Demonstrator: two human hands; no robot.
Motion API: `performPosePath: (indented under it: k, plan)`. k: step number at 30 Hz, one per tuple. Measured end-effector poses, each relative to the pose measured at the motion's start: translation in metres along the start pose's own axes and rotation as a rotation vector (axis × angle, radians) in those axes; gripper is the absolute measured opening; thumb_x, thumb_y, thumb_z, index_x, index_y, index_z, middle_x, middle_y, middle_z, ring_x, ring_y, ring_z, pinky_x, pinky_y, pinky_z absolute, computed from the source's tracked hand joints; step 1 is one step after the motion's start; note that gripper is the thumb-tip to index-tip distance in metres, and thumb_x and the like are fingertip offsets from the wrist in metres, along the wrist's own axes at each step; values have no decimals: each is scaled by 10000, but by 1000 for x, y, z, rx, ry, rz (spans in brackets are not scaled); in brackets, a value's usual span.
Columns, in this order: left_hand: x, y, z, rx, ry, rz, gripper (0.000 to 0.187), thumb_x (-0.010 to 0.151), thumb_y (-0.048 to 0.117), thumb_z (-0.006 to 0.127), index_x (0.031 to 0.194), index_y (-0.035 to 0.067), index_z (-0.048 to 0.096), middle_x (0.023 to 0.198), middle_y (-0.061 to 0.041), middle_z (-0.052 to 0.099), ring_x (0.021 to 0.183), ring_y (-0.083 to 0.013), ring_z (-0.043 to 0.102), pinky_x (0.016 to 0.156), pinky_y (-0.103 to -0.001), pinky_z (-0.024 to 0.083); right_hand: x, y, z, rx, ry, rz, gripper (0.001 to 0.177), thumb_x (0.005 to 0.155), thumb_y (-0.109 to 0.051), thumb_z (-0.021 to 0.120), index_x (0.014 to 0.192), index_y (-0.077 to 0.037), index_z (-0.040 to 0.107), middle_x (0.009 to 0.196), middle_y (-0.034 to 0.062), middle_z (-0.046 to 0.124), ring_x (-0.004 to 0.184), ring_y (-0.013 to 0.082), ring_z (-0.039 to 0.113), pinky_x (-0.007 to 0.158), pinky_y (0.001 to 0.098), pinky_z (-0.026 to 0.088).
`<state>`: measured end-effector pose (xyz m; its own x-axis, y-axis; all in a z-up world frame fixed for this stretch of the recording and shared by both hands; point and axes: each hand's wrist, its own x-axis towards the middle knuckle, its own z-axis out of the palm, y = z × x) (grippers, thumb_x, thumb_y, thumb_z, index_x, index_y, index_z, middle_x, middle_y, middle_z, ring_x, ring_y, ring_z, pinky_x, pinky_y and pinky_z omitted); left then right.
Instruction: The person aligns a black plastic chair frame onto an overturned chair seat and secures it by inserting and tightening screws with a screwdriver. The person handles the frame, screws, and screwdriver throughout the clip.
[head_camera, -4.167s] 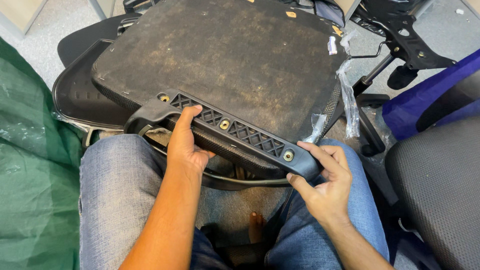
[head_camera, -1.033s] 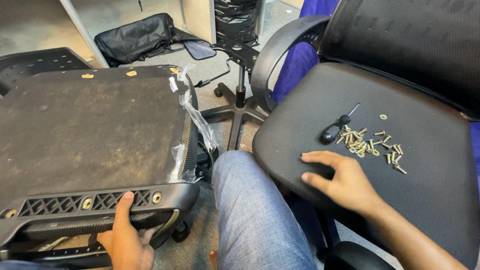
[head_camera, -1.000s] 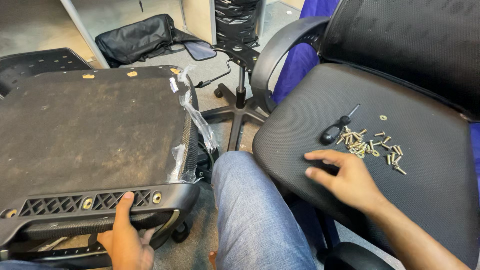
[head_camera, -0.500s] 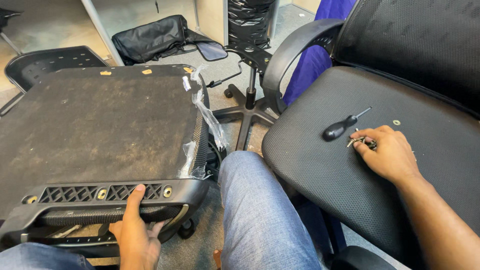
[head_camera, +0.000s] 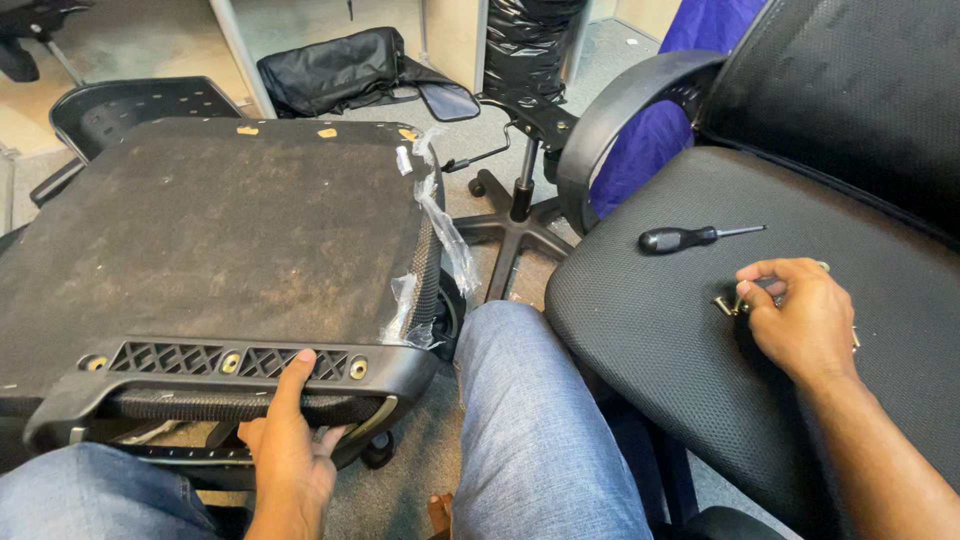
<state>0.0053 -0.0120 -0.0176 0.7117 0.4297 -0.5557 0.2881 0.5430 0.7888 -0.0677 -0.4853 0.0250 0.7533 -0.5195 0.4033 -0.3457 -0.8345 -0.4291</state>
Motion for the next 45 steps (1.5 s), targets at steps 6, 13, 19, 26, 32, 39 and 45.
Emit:
performPosePath:
  k: [6, 13, 19, 26, 32, 39, 45]
  plan:
    - [-1, 1, -1, -9, -27, 13, 965, 709, 264, 838, 1486, 153, 278, 1437, -107, 510, 1328, -319, 541, 1090, -691, 396, 1, -27, 7, 199, -5, -19, 178, 920, -150, 752, 1090, -96, 758, 957, 85, 747, 878, 203, 719, 805, 358, 554]
    - [1, 1, -2, -9, -30, -19, 964, 694, 290, 844, 1475, 171, 291, 1423, -114, 533, 1301, -341, 573, 1067, -668, 409, 63, -43, 52, 279, 13, -318, 171, 936, -122, 749, 1089, -47, 730, 995, 102, 756, 953, 210, 721, 838, 344, 532]
    - [1, 3, -2, -8, -33, -29, 971, 690, 290, 842, 1478, 201, 281, 1416, -103, 540, 1286, -331, 585, 1042, -652, 422, 113, -59, 81, 376, -269, -107, 88, 972, -117, 655, 1033, -67, 693, 930, 91, 749, 853, 203, 754, 772, 361, 559]
    - [3, 2, -5, 1, -30, -33, 963, 696, 289, 844, 1464, 213, 269, 1396, -87, 551, 1275, -323, 587, 1052, -640, 411, 78, -38, 62, -27, -57, -139, 97, 905, -100, 709, 990, -86, 755, 900, 106, 772, 794, 241, 697, 776, 414, 531]
    - [0, 4, -3, -40, -55, -39, 968, 682, 269, 859, 1433, 164, 258, 1363, -123, 571, 1259, -312, 617, 1061, -612, 439, 61, -31, 46, 219, -116, 139, 113, 954, -111, 670, 1045, -56, 709, 901, 76, 742, 720, 204, 725, 688, 385, 566]
    - [-8, 9, -3, -25, -68, -14, 937, 670, 262, 839, 1446, 223, 315, 1356, -71, 584, 1230, -285, 622, 1029, -618, 444, 59, -55, 42, 506, -11, -92, 88, 979, -45, 701, 1057, -6, 701, 905, 57, 719, 809, 125, 718, 742, 259, 558]
    - [-9, 9, -2, -59, -71, -35, 958, 633, 249, 835, 1435, 229, 312, 1331, -78, 590, 1190, -292, 650, 992, -614, 506, 38, -117, 50, 730, -266, -293, 113, 871, -40, 763, 962, -24, 697, 798, -6, 668, 723, 55, 637, 669, 216, 527]
